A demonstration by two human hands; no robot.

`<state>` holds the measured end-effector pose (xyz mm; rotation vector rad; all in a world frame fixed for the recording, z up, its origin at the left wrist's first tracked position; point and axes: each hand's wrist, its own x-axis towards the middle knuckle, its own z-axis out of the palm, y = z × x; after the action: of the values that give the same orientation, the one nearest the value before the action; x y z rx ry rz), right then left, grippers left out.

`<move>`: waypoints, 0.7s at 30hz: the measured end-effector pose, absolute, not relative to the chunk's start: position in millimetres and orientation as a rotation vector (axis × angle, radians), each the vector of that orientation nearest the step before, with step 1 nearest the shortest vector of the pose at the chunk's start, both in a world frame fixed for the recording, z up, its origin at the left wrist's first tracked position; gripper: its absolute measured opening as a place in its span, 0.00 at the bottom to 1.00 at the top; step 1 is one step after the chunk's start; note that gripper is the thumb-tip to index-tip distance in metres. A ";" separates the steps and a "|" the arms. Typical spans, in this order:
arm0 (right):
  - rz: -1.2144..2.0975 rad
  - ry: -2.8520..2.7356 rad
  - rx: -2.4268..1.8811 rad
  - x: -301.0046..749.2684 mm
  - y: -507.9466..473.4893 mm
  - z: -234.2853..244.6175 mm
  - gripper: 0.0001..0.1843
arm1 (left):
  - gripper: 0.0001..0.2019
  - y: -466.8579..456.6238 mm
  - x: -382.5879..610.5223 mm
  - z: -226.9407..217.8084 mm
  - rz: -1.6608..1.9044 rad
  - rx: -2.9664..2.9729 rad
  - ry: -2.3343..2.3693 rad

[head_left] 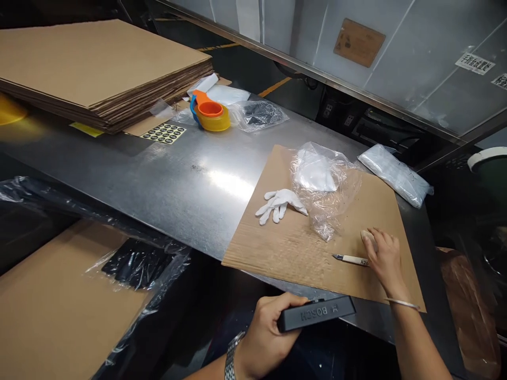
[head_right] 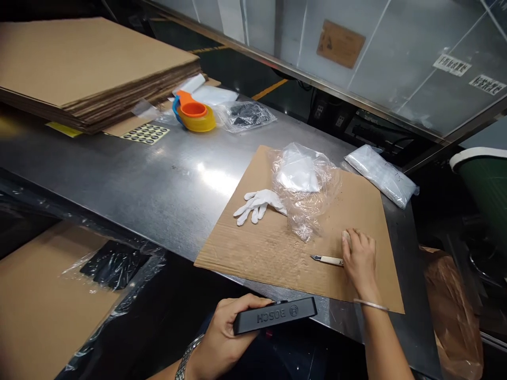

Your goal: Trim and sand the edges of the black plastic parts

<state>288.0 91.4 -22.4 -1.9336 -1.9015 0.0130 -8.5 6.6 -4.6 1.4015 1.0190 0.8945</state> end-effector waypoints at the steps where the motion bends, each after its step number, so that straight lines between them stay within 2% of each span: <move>1: 0.042 -1.895 -1.918 278.1 82.6 -17.6 0.20 | 0.09 6.6 -7.5 -5.9 0.903 1.372 1.042; 3: 0.217 -1.902 -1.847 256.1 62.8 -8.5 0.19 | 0.10 6.7 -5.3 -9.7 0.912 1.329 1.099; 7: 0.933 -1.756 -1.516 214.8 30.5 -1.8 0.24 | 0.14 5.4 -1.9 -17.7 0.927 1.283 1.194; 10: 1.179 -1.591 -1.419 193.0 22.1 -6.1 0.26 | 0.13 3.1 -0.1 -20.8 0.956 1.250 1.187; 14: 1.192 -1.486 -1.503 179.4 29.2 -8.6 0.22 | 0.14 2.9 0.6 -19.0 0.920 1.201 1.147; 18: 1.019 -1.705 -1.698 178.6 54.3 -6.4 0.19 | 0.20 9.1 -1.5 -15.4 0.778 1.258 1.050; 21: 0.892 -1.879 -1.750 177.3 80.9 -7.7 0.13 | 0.23 12.0 -2.0 -19.9 0.612 1.338 1.007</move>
<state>177.3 80.9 -7.7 -1.7503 -1.8790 0.8924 -2.0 12.0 -19.9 1.3384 1.0068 0.6125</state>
